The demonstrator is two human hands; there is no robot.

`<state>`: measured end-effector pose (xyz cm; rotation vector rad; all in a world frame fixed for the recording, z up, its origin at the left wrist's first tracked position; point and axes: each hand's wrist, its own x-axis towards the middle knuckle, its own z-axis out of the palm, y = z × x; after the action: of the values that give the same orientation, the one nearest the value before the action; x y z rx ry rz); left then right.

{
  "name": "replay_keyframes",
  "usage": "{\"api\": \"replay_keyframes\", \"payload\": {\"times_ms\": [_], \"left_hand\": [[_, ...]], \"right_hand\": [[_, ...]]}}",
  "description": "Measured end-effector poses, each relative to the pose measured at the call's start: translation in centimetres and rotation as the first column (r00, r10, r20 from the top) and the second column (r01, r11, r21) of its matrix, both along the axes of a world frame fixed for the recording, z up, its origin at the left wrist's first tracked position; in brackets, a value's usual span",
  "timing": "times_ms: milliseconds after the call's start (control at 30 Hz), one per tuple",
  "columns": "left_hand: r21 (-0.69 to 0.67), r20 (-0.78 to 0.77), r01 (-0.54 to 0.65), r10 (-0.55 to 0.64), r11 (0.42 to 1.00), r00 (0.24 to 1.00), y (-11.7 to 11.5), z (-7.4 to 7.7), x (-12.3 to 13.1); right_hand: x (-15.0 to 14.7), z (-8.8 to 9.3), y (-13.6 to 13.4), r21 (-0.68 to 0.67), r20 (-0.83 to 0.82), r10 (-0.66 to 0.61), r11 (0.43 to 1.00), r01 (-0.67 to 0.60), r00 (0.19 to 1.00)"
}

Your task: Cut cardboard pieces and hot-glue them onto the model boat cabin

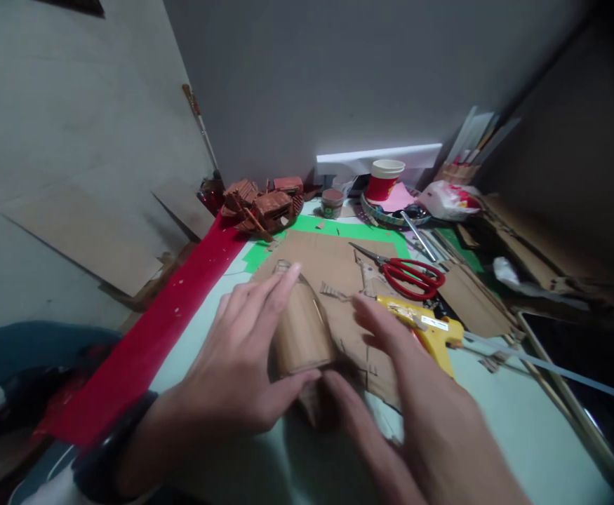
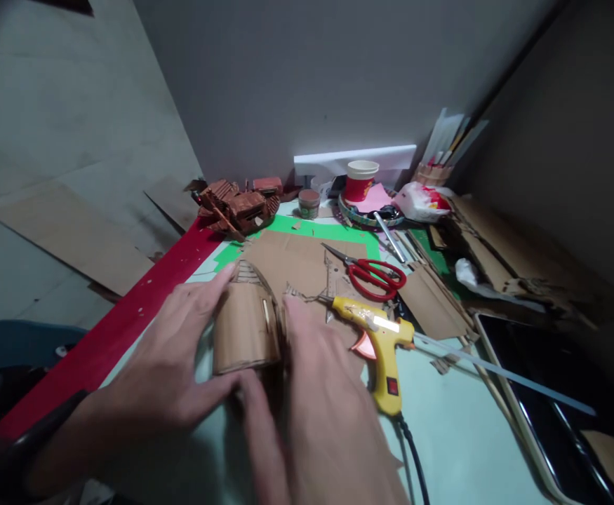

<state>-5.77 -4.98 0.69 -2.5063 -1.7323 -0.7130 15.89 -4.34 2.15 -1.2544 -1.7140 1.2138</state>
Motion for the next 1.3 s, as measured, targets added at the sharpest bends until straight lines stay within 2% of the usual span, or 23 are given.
{"api": "replay_keyframes", "payload": {"times_ms": [67, 167, 267, 367, 433, 467, 500, 567, 633, 667, 733, 833, 900, 1100, 1233, 1300], "left_hand": [[0.034, 0.054, 0.016, -0.018, 0.999, 0.998, -0.1, -0.4, 0.3], [0.045, 0.106, 0.027, -0.031, 0.999, 0.994, -0.3, -0.8, 0.7], [-0.041, 0.135, 0.028, -0.022, 0.999, 0.991, -1.0, -0.3, 0.3], [-0.237, 0.301, 0.021, 0.053, 0.971, 0.952, -2.3, 0.3, -1.0], [-0.377, 0.478, 0.001, 0.193, 0.926, 0.857, -3.3, 0.1, -2.0], [-0.451, 0.566, -0.005, 0.29, 0.892, 0.772, -3.7, -0.3, -2.4], [-0.513, 0.647, 0.005, 0.383, 0.859, 0.66, -4.1, -0.8, -2.7], [-0.573, 0.77, 0.07, 0.508, 0.816, 0.386, -4.5, -2.0, -2.7], [-0.555, 0.831, 0.133, 0.54, 0.821, 0.137, -4.6, -3.3, -2.3], [-0.54, 0.841, 0.154, 0.54, 0.828, 0.045, -4.6, -3.7, -2.1], [-0.528, 0.829, 0.203, 0.552, 0.824, -0.084, -4.4, -4.3, -1.6], [-0.512, 0.792, 0.283, 0.573, 0.811, -0.211, -4.2, -4.4, -1.3], [-0.492, 0.78, 0.3, 0.567, 0.817, -0.265, -4.2, -4.2, -1.2], [-0.452, 0.723, 0.377, 0.58, 0.808, -0.375, -4.2, -4.3, 0.3], [-0.414, 0.669, 0.426, 0.587, 0.804, -0.456, -4.0, -5.5, 2.1], [-0.409, 0.653, 0.448, 0.598, 0.795, -0.464, -4.0, -6.1, 2.9]], "right_hand": [[-3.0, 0.2, 0.9, 0.206, 0.23, 0.078, 0.97, -0.127, 0.97], [-5.3, 0.0, 1.8, 0.3, 0.478, 0.058, 0.927, -0.225, 0.876], [-5.6, 0.0, 1.8, 0.369, 0.592, -0.042, 0.902, -0.224, 0.805], [-5.3, -0.2, 1.5, 0.438, 0.611, -0.117, 0.874, -0.211, 0.783], [-5.1, -0.4, 1.3, 0.462, 0.608, -0.123, 0.859, -0.223, 0.784], [-5.1, -0.6, 1.3, 0.467, 0.608, -0.127, 0.856, -0.224, 0.784], [-5.0, -0.7, 1.3, 0.47, 0.61, -0.136, 0.855, -0.218, 0.781], [-5.0, -1.1, 1.3, 0.478, 0.612, -0.166, 0.857, -0.195, 0.773], [-5.0, -1.4, 1.3, 0.478, 0.617, -0.179, 0.859, -0.185, 0.766], [-5.1, -1.6, 1.3, 0.475, 0.623, -0.171, 0.858, -0.195, 0.764], [-5.1, -1.8, 1.4, 0.467, 0.635, -0.154, 0.857, -0.217, 0.757], [-4.9, -2.0, 1.6, 0.456, 0.623, -0.144, 0.866, -0.208, 0.769], [-4.6, -1.9, 1.8, 0.439, 0.589, -0.151, 0.885, -0.157, 0.794], [-3.6, -1.4, 2.4, 0.32, 0.515, -0.149, 0.947, -0.028, 0.844], [-3.0, -1.2, 2.3, 0.243, 0.475, -0.125, 0.97, 0.006, 0.871], [-2.6, -1.1, 2.2, 0.22, 0.445, -0.095, 0.975, -0.006, 0.89]]}}
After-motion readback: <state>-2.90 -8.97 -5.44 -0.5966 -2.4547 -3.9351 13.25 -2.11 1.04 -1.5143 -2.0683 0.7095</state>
